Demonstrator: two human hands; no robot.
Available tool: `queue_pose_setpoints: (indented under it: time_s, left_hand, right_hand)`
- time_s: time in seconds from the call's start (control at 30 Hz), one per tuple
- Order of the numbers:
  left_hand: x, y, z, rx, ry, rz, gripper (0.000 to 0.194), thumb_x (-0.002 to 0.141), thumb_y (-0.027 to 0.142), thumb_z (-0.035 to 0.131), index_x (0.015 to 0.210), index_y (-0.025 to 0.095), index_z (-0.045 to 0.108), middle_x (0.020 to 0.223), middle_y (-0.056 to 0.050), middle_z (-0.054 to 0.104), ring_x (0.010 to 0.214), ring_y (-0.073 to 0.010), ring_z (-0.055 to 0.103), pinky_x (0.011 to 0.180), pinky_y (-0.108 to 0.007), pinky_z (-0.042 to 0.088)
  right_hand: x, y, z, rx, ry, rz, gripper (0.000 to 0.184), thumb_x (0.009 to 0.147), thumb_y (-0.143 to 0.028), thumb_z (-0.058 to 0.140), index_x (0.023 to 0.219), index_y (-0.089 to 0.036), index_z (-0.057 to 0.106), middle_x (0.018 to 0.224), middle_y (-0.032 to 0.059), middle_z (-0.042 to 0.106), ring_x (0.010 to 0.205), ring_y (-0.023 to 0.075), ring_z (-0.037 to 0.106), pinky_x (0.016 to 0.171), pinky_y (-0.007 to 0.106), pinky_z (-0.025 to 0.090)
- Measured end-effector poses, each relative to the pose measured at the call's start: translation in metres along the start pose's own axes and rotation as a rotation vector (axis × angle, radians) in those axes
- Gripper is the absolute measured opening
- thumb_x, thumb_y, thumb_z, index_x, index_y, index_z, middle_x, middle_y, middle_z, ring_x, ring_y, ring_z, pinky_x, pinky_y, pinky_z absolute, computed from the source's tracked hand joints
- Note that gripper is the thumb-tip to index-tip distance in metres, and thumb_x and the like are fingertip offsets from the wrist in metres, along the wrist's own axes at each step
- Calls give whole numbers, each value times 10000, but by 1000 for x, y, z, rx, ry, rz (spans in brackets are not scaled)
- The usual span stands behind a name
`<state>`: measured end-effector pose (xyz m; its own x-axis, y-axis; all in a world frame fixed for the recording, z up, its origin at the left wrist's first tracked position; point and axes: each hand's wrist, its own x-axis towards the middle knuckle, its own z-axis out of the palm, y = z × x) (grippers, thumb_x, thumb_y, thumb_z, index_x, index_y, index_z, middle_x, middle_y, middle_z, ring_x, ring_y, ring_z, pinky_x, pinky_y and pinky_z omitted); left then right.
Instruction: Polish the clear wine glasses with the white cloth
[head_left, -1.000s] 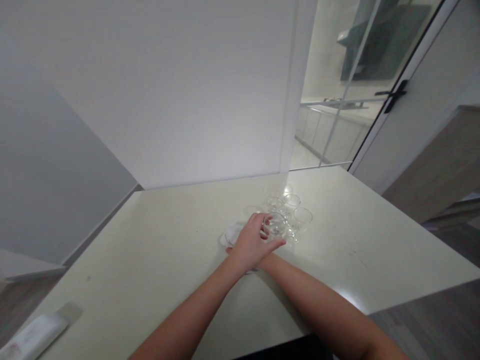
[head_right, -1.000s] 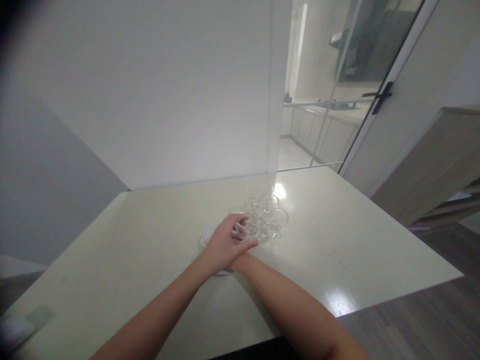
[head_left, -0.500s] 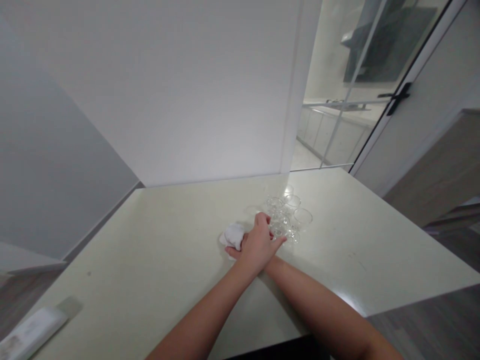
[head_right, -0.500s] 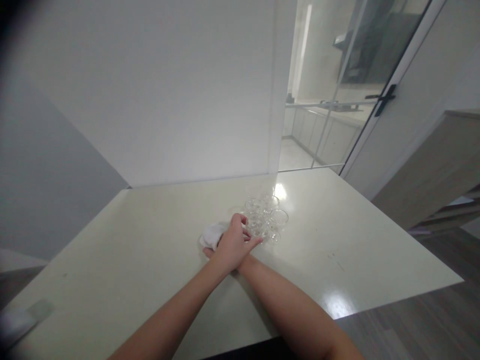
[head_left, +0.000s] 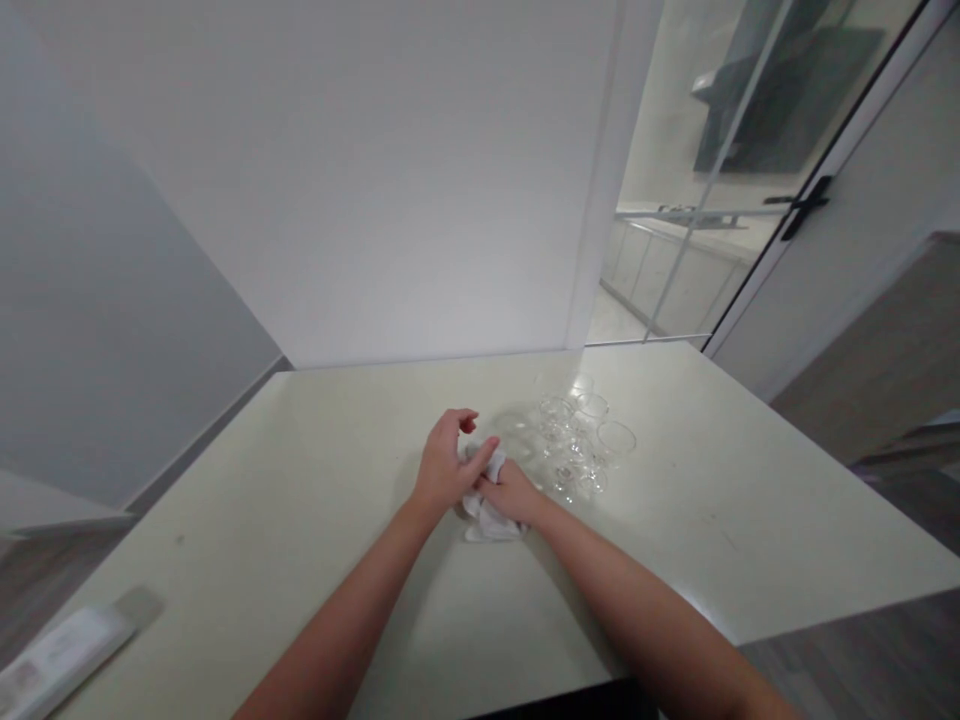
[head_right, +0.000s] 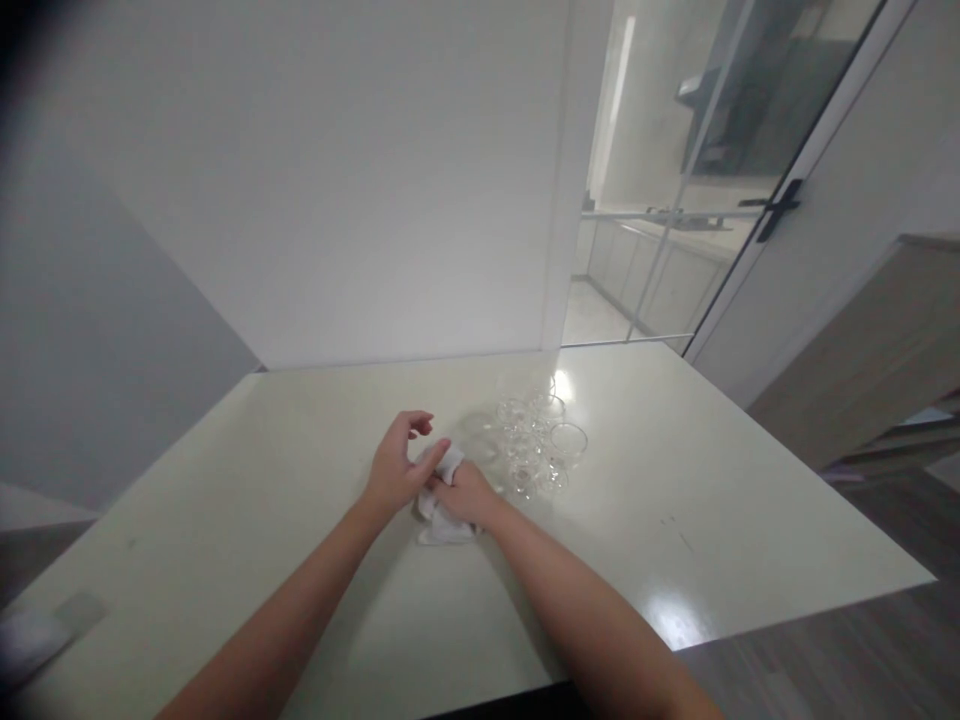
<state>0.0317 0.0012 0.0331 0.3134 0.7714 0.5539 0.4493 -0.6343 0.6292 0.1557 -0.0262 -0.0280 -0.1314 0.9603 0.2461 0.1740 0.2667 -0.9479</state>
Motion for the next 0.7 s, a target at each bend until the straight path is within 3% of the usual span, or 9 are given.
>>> queue_pose_setpoints:
  time_s: [0.13,0.23,0.47,0.7]
  left_hand:
    - [-8,-41,3,-171,-229,-105,359,920,440,507,1164,180,551,1091,-82,637,1004,-213,602,884,-342,476]
    - [-12,-50,11,-227,-398,-165,368,952,478,443,1114,182,589,989,-43,668,889,-189,602,815,-305,466]
    - [-12,-45,6,-201,-390,-143,378,917,530,488,903,170,600,790,3,603,750,-160,536,687,-259,405]
    - [-11,-45,10,-87,-447,-135,397,953,539,390,822,196,542,744,9,585,717,-165,532,677,-272,391]
  right_hand:
    - [4,10,-7,59,138,82,268,903,-375,534,1084,-232,668,1051,37,704,1044,224,635,987,394,474]
    - [3,13,-7,13,181,209,304,894,-417,547,1080,-211,670,1042,51,708,1047,240,639,974,406,483]
    - [-4,4,-1,-84,20,34,262,881,-291,547,1105,-208,655,1087,52,695,1054,217,630,994,384,478]
    - [-4,2,-5,-141,-19,22,287,886,-250,528,1149,-208,633,1156,66,682,1114,221,615,1033,397,456]
